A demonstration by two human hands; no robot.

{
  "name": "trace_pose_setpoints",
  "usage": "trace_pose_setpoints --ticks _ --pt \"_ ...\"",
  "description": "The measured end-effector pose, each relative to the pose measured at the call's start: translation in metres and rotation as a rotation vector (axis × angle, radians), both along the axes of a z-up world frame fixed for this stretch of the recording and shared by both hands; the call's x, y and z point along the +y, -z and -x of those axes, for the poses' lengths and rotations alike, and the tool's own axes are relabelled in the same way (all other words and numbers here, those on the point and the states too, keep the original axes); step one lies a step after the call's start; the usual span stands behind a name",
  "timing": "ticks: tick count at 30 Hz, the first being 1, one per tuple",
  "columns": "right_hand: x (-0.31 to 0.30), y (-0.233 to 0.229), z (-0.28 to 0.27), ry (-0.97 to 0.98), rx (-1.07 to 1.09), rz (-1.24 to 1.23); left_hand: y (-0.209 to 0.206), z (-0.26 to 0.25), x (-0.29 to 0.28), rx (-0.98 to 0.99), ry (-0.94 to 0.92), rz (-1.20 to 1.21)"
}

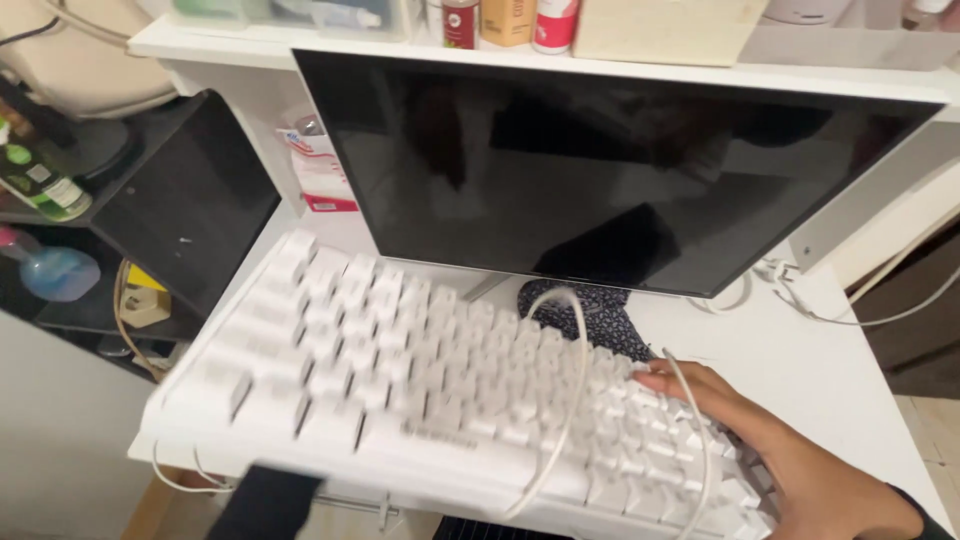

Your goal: Cleaning the computer monitor, keyboard, and mouse on a desk.

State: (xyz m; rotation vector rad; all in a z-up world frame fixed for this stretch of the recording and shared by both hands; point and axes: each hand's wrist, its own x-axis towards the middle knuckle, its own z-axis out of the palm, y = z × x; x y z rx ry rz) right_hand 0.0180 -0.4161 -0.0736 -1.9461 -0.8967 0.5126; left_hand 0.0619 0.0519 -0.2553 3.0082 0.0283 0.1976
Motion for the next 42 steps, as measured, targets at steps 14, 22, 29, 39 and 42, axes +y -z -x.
trace_pose_setpoints --ticks 14,22,29,39,42 --pt "0.057 -0.051 0.010 0.229 0.182 0.986 -0.215 -0.031 0.027 -0.499 0.046 -0.257" --pt "0.072 -0.033 0.007 0.140 0.110 1.193 -0.244 -0.007 0.006 -0.683 0.135 -0.578" --pt "0.046 0.022 -0.002 0.286 -0.084 0.871 -0.253 0.042 -0.029 -0.473 0.263 -0.846" --pt "0.048 0.069 -0.012 0.219 -0.357 0.541 -0.215 0.102 -0.088 -0.058 0.701 -0.515" --pt "0.055 0.074 -0.016 0.199 -0.322 0.582 -0.150 0.115 -0.096 0.048 0.884 -0.206"
